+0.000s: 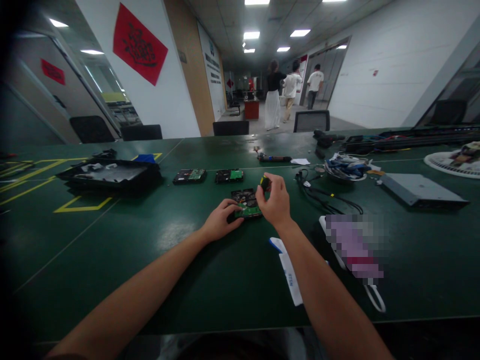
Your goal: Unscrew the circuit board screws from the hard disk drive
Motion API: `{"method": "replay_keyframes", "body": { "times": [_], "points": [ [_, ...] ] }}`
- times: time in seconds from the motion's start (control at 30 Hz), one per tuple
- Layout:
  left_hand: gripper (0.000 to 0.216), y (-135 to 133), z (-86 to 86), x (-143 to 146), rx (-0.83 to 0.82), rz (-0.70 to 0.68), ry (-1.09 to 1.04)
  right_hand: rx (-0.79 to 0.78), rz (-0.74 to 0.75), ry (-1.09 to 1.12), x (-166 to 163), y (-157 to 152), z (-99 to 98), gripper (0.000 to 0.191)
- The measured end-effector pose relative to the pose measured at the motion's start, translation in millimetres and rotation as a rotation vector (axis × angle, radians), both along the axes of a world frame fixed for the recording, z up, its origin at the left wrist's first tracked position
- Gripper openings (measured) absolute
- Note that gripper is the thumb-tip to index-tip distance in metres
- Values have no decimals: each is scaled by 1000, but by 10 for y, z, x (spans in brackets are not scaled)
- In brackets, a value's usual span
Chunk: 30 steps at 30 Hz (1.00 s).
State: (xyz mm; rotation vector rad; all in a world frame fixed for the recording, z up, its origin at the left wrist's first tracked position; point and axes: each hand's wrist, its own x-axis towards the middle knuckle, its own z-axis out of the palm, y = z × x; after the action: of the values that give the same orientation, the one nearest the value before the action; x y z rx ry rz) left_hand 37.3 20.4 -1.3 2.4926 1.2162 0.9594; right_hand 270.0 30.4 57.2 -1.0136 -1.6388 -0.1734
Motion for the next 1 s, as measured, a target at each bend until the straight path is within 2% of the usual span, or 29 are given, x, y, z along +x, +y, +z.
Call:
{"method": "replay_keyframes", "body": {
  "times": [0.43, 0.6, 0.8, 1.0],
  "points": [
    [35, 3, -16, -1, 12, -3, -4, 11, 5, 11, 23, 7, 0, 41],
    [36, 4, -13, 2, 4, -2, -3, -10, 48, 41, 22, 29, -29, 42],
    [36, 10, -20, 0, 8, -6, -4, -1, -3, -5, 25, -1, 4, 41],
    [36, 7, -16, 1, 7, 0, -1, -9, 29, 26, 25, 20, -16, 45]
  ]
}}
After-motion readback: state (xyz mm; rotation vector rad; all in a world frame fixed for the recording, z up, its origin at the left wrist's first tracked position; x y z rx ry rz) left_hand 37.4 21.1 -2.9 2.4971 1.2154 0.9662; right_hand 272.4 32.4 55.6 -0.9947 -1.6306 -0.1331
